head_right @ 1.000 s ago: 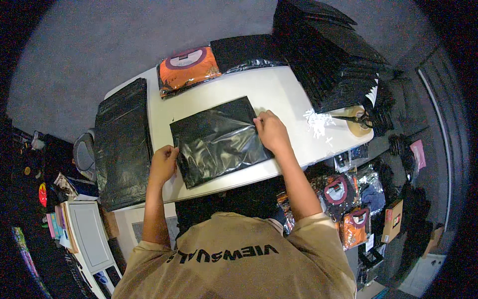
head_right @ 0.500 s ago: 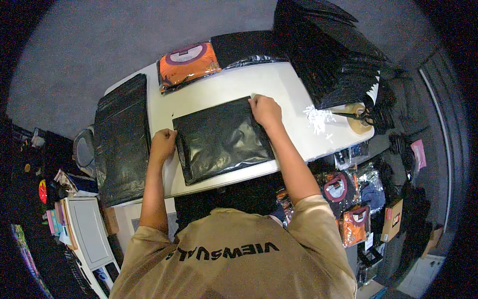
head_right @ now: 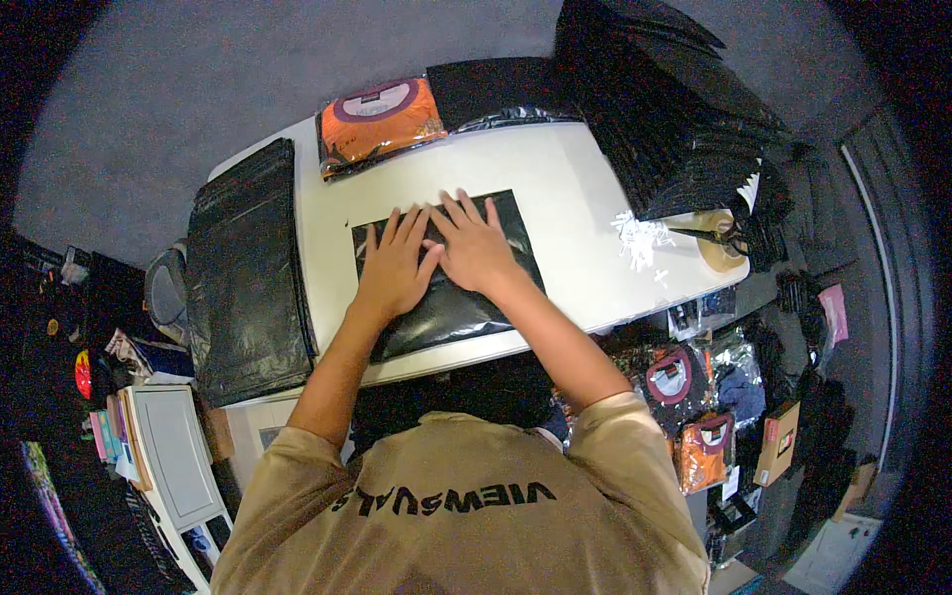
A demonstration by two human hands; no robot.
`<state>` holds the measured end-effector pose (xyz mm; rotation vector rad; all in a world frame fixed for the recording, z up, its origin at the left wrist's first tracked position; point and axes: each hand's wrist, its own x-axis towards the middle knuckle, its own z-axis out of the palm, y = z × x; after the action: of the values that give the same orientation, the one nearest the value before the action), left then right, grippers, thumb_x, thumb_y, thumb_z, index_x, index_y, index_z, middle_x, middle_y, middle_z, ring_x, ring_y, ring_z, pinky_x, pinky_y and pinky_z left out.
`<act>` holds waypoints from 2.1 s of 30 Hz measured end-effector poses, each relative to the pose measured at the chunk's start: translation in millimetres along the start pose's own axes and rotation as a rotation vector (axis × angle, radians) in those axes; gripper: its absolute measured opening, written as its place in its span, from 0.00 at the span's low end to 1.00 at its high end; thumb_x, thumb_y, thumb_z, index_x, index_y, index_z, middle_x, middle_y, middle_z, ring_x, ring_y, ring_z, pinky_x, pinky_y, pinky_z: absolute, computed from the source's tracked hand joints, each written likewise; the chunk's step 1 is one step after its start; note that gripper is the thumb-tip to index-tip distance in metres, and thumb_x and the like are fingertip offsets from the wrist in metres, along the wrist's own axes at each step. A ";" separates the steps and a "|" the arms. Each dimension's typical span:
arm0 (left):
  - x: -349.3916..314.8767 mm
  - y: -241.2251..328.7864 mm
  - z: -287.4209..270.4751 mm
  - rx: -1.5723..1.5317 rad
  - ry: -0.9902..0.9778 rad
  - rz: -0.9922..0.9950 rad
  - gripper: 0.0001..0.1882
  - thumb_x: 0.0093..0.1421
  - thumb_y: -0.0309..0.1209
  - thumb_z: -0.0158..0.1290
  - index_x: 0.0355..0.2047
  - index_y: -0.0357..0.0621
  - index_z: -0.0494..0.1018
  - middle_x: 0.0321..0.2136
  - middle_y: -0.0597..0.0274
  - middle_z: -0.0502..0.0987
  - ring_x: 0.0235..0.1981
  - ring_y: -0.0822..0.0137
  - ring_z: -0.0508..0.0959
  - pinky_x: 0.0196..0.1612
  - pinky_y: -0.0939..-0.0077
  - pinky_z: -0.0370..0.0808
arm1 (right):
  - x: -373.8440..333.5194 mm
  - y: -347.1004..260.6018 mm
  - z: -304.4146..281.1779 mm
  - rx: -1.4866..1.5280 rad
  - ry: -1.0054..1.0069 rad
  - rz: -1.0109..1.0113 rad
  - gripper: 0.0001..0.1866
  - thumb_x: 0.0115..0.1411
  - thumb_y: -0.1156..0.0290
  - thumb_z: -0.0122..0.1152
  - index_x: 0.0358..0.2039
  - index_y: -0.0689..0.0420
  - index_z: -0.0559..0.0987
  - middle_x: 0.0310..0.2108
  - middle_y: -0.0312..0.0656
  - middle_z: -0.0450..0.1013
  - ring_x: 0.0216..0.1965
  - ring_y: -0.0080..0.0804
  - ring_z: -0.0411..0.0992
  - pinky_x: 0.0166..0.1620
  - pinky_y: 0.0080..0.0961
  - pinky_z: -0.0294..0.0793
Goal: Packing a folded shirt into a black plastic mailer bag and sealing it.
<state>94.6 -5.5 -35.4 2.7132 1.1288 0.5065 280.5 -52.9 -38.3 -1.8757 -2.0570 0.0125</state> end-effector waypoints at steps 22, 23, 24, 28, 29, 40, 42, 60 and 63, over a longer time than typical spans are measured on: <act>-65.1 -3.2 -33.1 0.103 0.059 -0.549 0.28 0.75 0.46 0.49 0.27 0.37 0.83 0.26 0.35 0.83 0.30 0.38 0.86 0.36 0.44 0.81 | -65.6 56.0 -46.0 -0.001 -0.071 0.621 0.24 0.72 0.50 0.59 0.34 0.60 0.87 0.30 0.58 0.82 0.34 0.60 0.82 0.41 0.51 0.82; -64.7 -4.4 -30.8 0.102 0.062 -0.546 0.28 0.75 0.46 0.49 0.27 0.37 0.83 0.26 0.35 0.83 0.30 0.38 0.86 0.36 0.44 0.81 | -67.1 56.6 -42.2 0.001 -0.003 0.594 0.24 0.73 0.51 0.58 0.33 0.60 0.86 0.30 0.59 0.82 0.34 0.60 0.82 0.40 0.52 0.81; -66.7 -8.1 -29.8 0.123 0.084 -0.535 0.27 0.75 0.45 0.49 0.26 0.38 0.83 0.24 0.37 0.83 0.29 0.39 0.86 0.34 0.45 0.81 | -68.5 54.5 -39.2 0.007 0.062 0.563 0.23 0.73 0.53 0.58 0.32 0.60 0.86 0.30 0.59 0.82 0.33 0.60 0.82 0.40 0.53 0.81; -67.8 -16.4 -29.6 0.130 0.098 -0.551 0.27 0.74 0.46 0.51 0.27 0.38 0.84 0.24 0.37 0.83 0.28 0.37 0.85 0.35 0.45 0.81 | -73.9 51.3 -38.3 0.023 0.136 0.547 0.23 0.73 0.53 0.57 0.31 0.60 0.86 0.30 0.59 0.82 0.35 0.61 0.83 0.41 0.52 0.82; -67.8 -18.5 -31.9 0.132 0.102 -0.547 0.27 0.74 0.46 0.51 0.27 0.38 0.84 0.24 0.37 0.83 0.28 0.37 0.85 0.35 0.45 0.81 | -73.8 51.4 -39.6 0.023 0.142 0.547 0.23 0.73 0.53 0.57 0.31 0.60 0.86 0.30 0.59 0.82 0.35 0.61 0.83 0.41 0.52 0.82; -53.3 -60.9 -26.1 -0.441 0.035 -0.539 0.21 0.68 0.39 0.61 0.28 0.29 0.81 0.23 0.40 0.81 0.26 0.48 0.84 0.35 0.57 0.77 | -68.8 60.6 -49.5 0.142 -0.041 0.572 0.22 0.70 0.50 0.62 0.37 0.56 0.90 0.36 0.54 0.85 0.42 0.56 0.83 0.49 0.48 0.82; -55.6 -58.6 -25.4 -0.469 0.083 -0.525 0.22 0.68 0.41 0.62 0.27 0.29 0.80 0.20 0.43 0.80 0.23 0.56 0.81 0.33 0.60 0.75 | -69.3 59.7 -53.6 0.266 -0.042 0.593 0.22 0.70 0.50 0.61 0.39 0.57 0.90 0.35 0.55 0.84 0.42 0.57 0.83 0.49 0.48 0.82; 118.1 32.0 -154.0 -1.100 0.164 -0.134 0.15 0.76 0.43 0.55 0.36 0.47 0.79 0.25 0.77 0.74 0.22 0.82 0.69 0.25 0.84 0.64 | -23.7 131.1 -291.3 0.422 0.417 0.233 0.17 0.76 0.62 0.55 0.37 0.64 0.77 0.33 0.57 0.77 0.35 0.48 0.75 0.45 0.40 0.75; 194.9 120.3 -158.9 -1.203 0.117 -0.092 0.15 0.74 0.39 0.59 0.29 0.52 0.72 0.21 0.81 0.67 0.18 0.83 0.64 0.22 0.83 0.60 | -20.9 214.7 -367.8 0.269 0.388 0.349 0.19 0.79 0.56 0.54 0.41 0.61 0.80 0.32 0.29 0.74 0.37 0.19 0.68 0.46 0.26 0.73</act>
<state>243.6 51.4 193.2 1.5872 0.6064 0.9381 585.7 -131.6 248.9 -1.8680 -1.3866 0.0108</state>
